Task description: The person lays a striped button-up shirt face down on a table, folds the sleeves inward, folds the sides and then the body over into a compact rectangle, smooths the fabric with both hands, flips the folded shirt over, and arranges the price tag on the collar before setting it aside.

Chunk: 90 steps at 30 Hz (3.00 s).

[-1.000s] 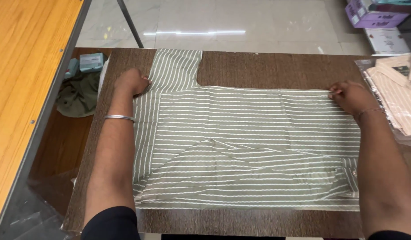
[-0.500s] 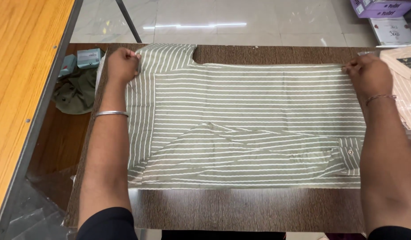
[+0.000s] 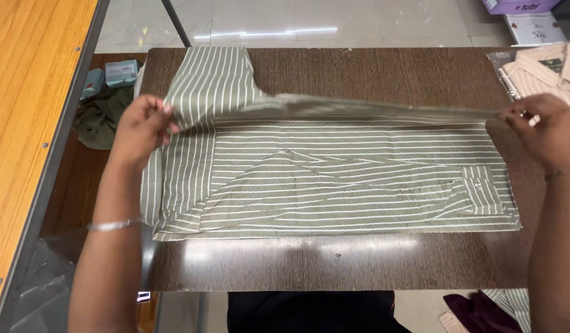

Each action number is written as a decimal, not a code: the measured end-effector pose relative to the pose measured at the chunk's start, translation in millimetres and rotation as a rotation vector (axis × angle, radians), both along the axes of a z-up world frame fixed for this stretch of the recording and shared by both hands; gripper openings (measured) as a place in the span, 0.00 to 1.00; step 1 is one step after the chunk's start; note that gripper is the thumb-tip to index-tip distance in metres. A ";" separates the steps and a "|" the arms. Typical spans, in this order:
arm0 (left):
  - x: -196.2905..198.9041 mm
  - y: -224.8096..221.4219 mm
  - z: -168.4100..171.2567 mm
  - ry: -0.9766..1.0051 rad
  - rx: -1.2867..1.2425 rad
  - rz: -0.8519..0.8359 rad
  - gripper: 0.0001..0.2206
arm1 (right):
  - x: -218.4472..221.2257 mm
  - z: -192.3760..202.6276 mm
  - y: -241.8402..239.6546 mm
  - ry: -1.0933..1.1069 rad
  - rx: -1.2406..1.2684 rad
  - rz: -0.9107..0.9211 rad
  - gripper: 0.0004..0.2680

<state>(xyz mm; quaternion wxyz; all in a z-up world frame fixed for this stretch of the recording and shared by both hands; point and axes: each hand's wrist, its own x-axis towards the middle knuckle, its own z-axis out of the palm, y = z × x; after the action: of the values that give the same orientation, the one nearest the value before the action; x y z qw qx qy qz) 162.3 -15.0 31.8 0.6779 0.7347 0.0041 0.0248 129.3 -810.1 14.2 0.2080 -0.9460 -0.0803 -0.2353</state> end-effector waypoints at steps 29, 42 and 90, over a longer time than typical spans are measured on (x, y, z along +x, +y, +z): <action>-57.7 44.2 -77.6 0.194 0.473 -0.212 0.16 | -88.7 2.9 71.1 0.387 -0.448 -0.215 0.11; -41.3 24.1 -92.5 -0.416 0.894 0.098 0.13 | 1.1 8.9 280.7 0.524 -0.329 0.129 0.20; 14.0 72.8 -98.1 -0.108 0.750 -0.283 0.20 | -7.4 -79.0 72.3 0.560 -0.282 -0.309 0.34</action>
<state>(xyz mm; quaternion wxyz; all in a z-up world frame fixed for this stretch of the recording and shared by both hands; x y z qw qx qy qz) 176.3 57.7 -66.3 0.3587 0.9221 -0.1418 -0.0304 121.9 -737.8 -64.9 0.0513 -0.9943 0.0922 0.0183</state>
